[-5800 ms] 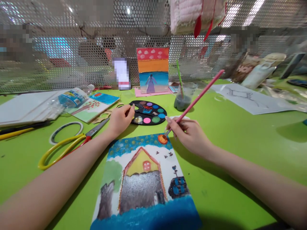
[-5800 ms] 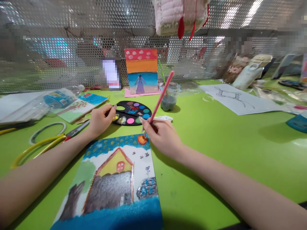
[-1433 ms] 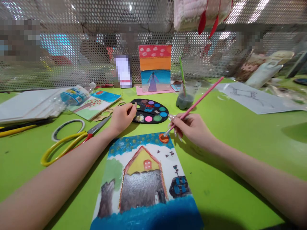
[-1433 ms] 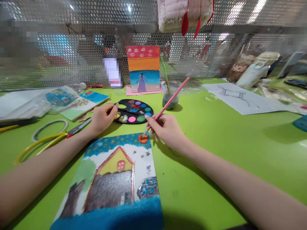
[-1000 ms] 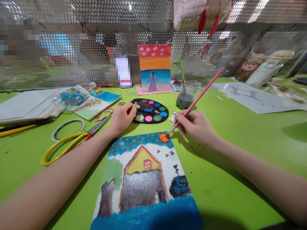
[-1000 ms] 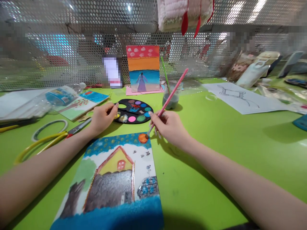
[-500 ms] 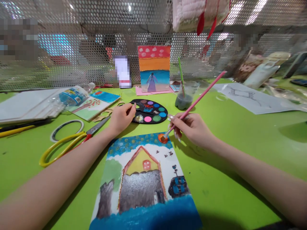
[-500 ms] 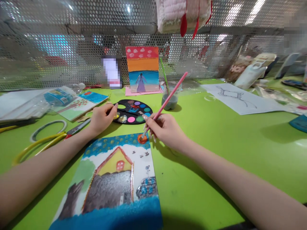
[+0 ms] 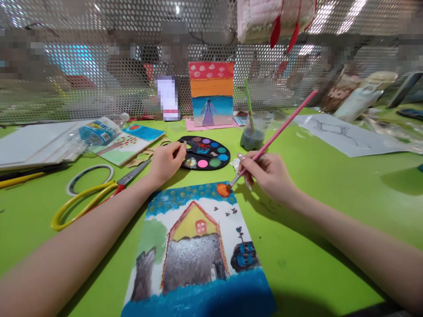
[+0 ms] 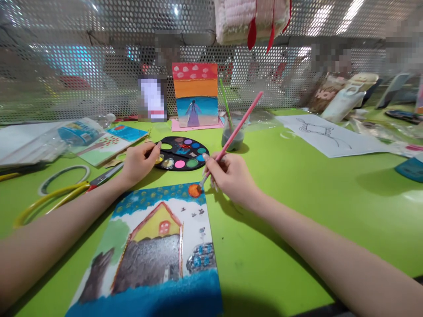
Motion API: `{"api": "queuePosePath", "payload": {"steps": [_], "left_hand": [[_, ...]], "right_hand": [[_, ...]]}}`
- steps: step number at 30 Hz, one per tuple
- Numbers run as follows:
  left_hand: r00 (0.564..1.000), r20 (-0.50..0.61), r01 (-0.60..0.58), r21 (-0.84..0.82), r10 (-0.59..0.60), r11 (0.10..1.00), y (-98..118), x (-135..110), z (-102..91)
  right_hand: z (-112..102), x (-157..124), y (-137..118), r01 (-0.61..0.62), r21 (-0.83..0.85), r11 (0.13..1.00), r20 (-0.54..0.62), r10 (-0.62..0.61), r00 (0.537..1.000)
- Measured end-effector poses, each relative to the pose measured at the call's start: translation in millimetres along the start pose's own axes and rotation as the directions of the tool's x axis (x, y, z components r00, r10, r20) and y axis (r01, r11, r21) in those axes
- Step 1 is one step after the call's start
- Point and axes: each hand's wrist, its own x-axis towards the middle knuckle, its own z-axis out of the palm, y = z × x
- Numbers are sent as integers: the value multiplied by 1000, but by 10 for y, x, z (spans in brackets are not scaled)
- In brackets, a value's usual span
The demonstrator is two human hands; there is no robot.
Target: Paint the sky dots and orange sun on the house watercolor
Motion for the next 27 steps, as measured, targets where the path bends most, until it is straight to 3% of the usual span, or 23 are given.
{"api": "queuePosePath", "payload": {"steps": [3, 8, 14, 19, 23, 27], "left_hand": [[1000, 1, 0, -1, 0, 1000, -2, -3, -4], [1000, 3, -2, 5, 2, 1000, 0, -2, -5], [1000, 3, -2, 7, 2, 1000, -1, 2, -5], [1000, 3, 3, 4, -3, 1000, 16, 6, -7], [1000, 3, 8, 4, -8, 1000, 21, 1, -7], [1000, 6, 9, 10, -9, 1000, 19, -2, -5]], "right_hand": [[1, -12, -1, -7, 27, 1000, 76, 5, 997], [-9, -16, -14, -6, -12, 1000, 13, 6, 1000], [5, -20, -19, 9, -8, 1000, 100, -8, 995], [-9, -15, -13, 17, 3, 1000, 22, -17, 1000], [-4, -15, -7, -23, 18, 1000, 126, 20, 992], [-5, -9, -16, -6, -25, 1000, 27, 6, 1000]]}}
